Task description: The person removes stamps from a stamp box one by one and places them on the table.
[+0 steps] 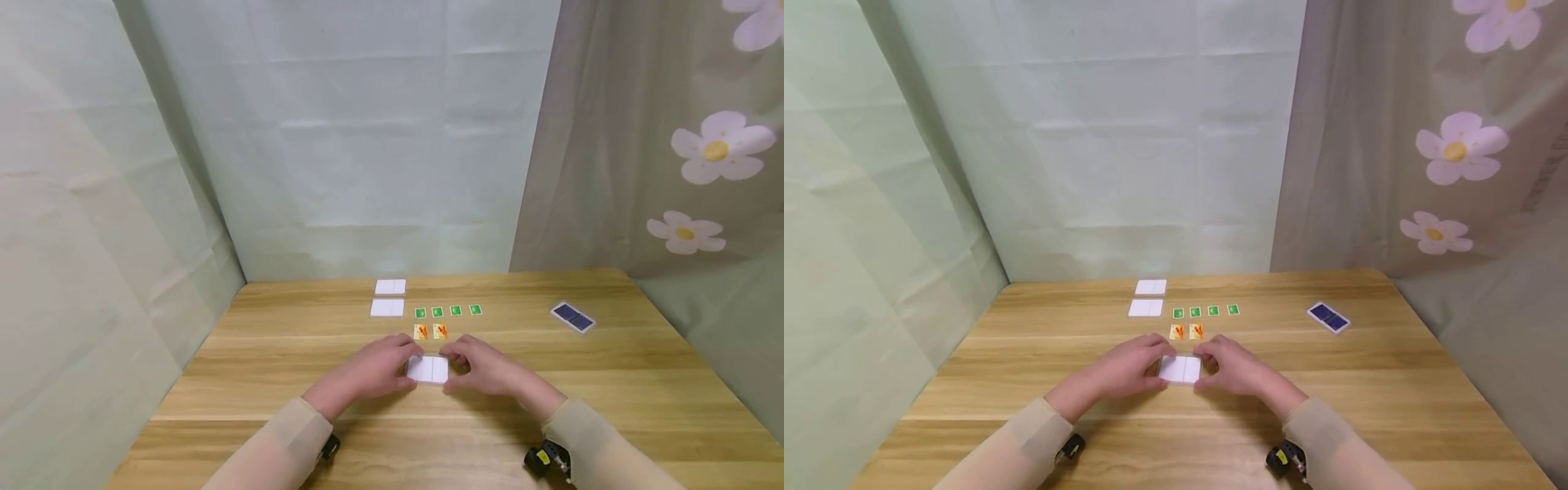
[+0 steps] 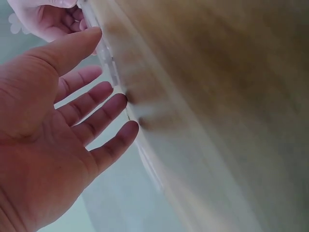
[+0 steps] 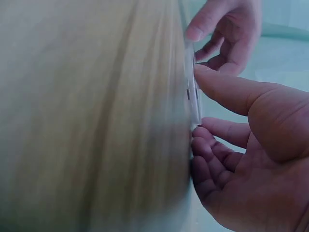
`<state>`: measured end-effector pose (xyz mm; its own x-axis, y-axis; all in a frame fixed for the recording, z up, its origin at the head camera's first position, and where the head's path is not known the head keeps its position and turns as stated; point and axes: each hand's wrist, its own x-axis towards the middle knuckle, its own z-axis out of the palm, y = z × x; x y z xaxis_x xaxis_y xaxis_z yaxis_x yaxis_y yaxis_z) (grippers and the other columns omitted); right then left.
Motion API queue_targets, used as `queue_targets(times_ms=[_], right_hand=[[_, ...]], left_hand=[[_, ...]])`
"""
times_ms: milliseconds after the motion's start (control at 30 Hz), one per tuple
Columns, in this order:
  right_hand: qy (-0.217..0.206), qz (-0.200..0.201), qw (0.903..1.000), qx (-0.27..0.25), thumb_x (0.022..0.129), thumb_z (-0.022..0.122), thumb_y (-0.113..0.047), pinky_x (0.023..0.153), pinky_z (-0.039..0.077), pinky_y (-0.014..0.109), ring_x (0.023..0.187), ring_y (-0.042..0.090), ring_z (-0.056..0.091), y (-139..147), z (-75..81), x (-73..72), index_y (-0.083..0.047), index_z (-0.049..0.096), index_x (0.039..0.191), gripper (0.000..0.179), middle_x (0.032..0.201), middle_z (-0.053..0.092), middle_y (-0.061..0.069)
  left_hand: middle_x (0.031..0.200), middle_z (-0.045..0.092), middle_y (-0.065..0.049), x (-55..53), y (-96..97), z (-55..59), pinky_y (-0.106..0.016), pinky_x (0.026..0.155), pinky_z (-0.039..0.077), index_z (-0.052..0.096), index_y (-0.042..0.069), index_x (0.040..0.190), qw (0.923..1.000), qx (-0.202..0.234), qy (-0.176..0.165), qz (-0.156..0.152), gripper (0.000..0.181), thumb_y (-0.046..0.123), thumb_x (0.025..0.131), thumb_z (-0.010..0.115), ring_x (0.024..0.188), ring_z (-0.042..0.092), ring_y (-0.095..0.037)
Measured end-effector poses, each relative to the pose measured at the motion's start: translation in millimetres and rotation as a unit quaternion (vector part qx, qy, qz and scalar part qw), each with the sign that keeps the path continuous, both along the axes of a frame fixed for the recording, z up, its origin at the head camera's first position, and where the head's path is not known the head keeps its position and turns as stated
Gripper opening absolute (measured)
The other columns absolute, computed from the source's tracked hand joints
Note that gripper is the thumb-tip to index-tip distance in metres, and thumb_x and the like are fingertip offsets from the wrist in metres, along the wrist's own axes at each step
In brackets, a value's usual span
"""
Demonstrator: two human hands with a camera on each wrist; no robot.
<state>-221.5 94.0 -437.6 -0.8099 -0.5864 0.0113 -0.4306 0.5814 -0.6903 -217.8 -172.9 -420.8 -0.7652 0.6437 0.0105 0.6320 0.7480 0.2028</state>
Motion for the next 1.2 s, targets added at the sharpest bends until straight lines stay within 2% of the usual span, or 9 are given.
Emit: queue_targets(times_ms=[133, 233, 333, 467, 633, 800, 1200], right_hand=[[0.025, 0.002, 0.9992, 0.031, 0.096, 0.09, -0.025, 0.096, 0.057, 0.047, 0.11, 0.024, 0.062, 5, 5.8, 12.3, -0.002, 0.067, 0.145, 0.059, 0.124, 0.065, 0.007], [0.061, 0.001, 0.9961, 0.063, 0.095, 0.09, -0.027, 0.105, 0.056, 0.055, 0.12, 0.032, 0.066, 7, 10.4, 23.7, 0.0, 0.065, 0.148, 0.064, 0.134, 0.067, 0.014], [0.109, -0.002, 0.989, 0.1, 0.093, 0.092, -0.029, 0.111, 0.053, 0.059, 0.129, 0.038, 0.065, 8, 12.8, 35.8, 0.0, 0.065, 0.148, 0.068, 0.141, 0.066, 0.018], [0.151, 0.0, 0.9792, 0.136, 0.092, 0.093, -0.03, 0.114, 0.05, 0.06, 0.135, 0.04, 0.062, 9, 13.0, 50.8, -0.001, 0.066, 0.148, 0.069, 0.146, 0.065, 0.018], [0.181, 0.017, 0.972, 0.149, 0.093, 0.092, -0.032, 0.112, 0.051, 0.061, 0.135, 0.04, 0.061, 12, 12.8, 64.9, 0.001, 0.066, 0.147, 0.068, 0.148, 0.065, 0.018], [0.191, 0.025, 0.9692, 0.154, 0.096, 0.089, -0.034, 0.113, 0.05, 0.059, 0.136, 0.037, 0.06, 12, 11.1, 69.5, 0.001, 0.066, 0.147, 0.066, 0.148, 0.064, 0.017], [0.192, 0.025, 0.9687, 0.156, 0.097, 0.088, -0.035, 0.116, 0.048, 0.058, 0.139, 0.036, 0.058, 5, 6.9, 68.8, 0.001, 0.066, 0.148, 0.065, 0.149, 0.063, 0.017]], left_hand=[[0.144, 0.066, -0.007, 8.5, 1.5, 3.6, -0.04, 0.11, 0.056, 0.069, 0.009, 0.142, 0.9999, -0.008, 0.011, -0.003, 0.051, 0.031, 0.099, 0.087, 0.126, 0.066, -0.022], [0.145, 0.066, -0.008, 16.5, 2.9, 7.3, -0.041, 0.11, 0.056, 0.069, 0.009, 0.143, 0.9995, -0.019, 0.025, -0.01, 0.051, 0.031, 0.1, 0.086, 0.127, 0.067, -0.024], [0.147, 0.065, -0.009, 25.9, 4.1, 9.7, -0.043, 0.112, 0.054, 0.069, 0.008, 0.144, 0.9986, -0.031, 0.037, -0.021, 0.053, 0.032, 0.1, 0.085, 0.13, 0.066, -0.026], [0.151, 0.064, -0.011, 37.7, 5.3, 10.2, -0.043, 0.115, 0.052, 0.067, 0.007, 0.147, 0.9978, -0.04, 0.043, -0.029, 0.055, 0.032, 0.101, 0.084, 0.135, 0.065, -0.027], [0.149, 0.063, -0.009, 46.2, 7.2, 5.8, -0.041, 0.111, 0.055, 0.067, 0.009, 0.147, 0.9962, -0.053, 0.057, -0.039, 0.055, 0.033, 0.101, 0.084, 0.129, 0.067, -0.025], [0.145, 0.065, -0.01, 51.9, 8.1, 5.0, -0.042, 0.107, 0.058, 0.069, 0.01, 0.143, 0.9949, -0.056, 0.071, -0.044, 0.052, 0.033, 0.099, 0.085, 0.123, 0.069, -0.026], [0.147, 0.066, -0.011, 57.3, 3.8, 3.6, -0.048, 0.113, 0.054, 0.067, 0.01, 0.145, 0.9933, -0.073, 0.083, -0.033, 0.054, 0.035, 0.1, 0.084, 0.135, 0.064, -0.029]])
